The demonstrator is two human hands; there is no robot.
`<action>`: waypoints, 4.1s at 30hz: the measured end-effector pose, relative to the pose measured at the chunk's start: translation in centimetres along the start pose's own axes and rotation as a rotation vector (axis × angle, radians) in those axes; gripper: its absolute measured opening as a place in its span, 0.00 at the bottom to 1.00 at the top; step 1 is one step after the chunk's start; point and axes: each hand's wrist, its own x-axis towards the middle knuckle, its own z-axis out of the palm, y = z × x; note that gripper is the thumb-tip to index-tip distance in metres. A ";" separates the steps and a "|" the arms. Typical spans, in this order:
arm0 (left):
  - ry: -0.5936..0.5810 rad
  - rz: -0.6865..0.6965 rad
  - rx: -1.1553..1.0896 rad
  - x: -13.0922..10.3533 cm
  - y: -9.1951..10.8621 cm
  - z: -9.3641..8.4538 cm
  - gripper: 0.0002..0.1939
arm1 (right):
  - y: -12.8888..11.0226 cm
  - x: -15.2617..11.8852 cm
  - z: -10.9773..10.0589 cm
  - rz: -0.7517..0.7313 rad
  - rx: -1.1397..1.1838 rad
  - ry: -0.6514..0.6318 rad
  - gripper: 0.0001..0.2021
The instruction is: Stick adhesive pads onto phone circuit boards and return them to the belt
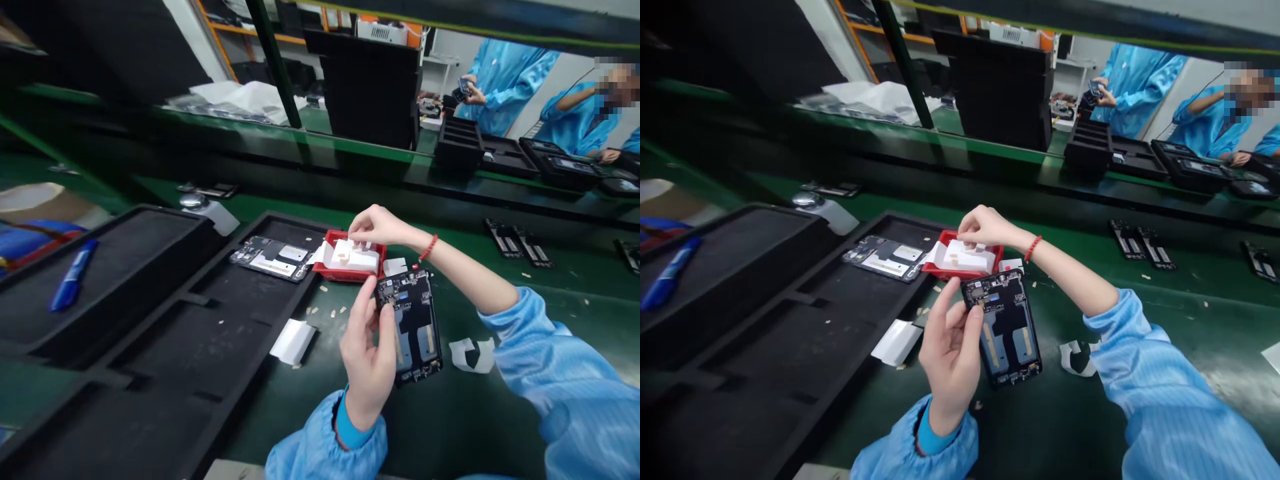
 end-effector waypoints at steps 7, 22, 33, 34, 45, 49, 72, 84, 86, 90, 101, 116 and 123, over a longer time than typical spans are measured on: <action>0.189 -0.203 -0.094 0.6 0.9 0.2 0.18 | -2.1 -5.6 -0.9 -0.032 0.129 0.295 0.05; 0.228 -0.002 0.076 0.0 2.6 0.4 0.21 | -7.7 -18.3 4.8 -0.109 0.062 0.686 0.04; 0.343 0.147 0.088 -0.3 2.4 0.7 0.27 | -8.4 -18.0 5.8 -0.134 0.148 0.725 0.07; 0.357 0.159 0.092 -0.3 2.4 0.7 0.27 | -8.5 -18.0 5.9 -0.135 0.168 0.728 0.07; 0.379 0.195 0.130 -0.2 2.9 0.9 0.24 | -8.9 -17.7 6.3 -0.094 0.291 0.746 0.07; 0.347 0.146 0.151 -0.2 3.1 0.7 0.23 | -9.0 -17.9 6.5 -0.066 0.275 0.762 0.08; 0.385 0.091 0.163 0.0 3.2 0.6 0.21 | -8.7 -18.1 5.8 -0.057 0.275 0.695 0.07; -0.122 -0.181 -0.221 0.5 1.3 -0.6 0.27 | -6.0 -16.4 5.2 -0.017 0.462 0.674 0.09; -0.122 -0.212 -0.163 0.8 0.8 -0.4 0.28 | -5.0 -16.5 4.2 0.020 0.400 0.661 0.05; -0.077 -0.313 -0.181 1.4 0.9 0.1 0.29 | -2.2 -20.1 0.3 -0.016 0.119 0.687 0.08; -0.150 -0.305 -0.097 1.0 -0.5 0.5 0.22 | 3.4 -27.4 0.5 0.144 0.047 -0.243 0.16; -0.661 -0.253 0.061 0.6 0.4 1.7 0.10 | -2.5 -24.7 -0.7 0.046 -0.108 -0.123 0.11; -0.639 -0.294 0.033 0.2 0.7 1.4 0.08 | -2.4 -24.8 1.2 0.010 -0.034 0.422 0.06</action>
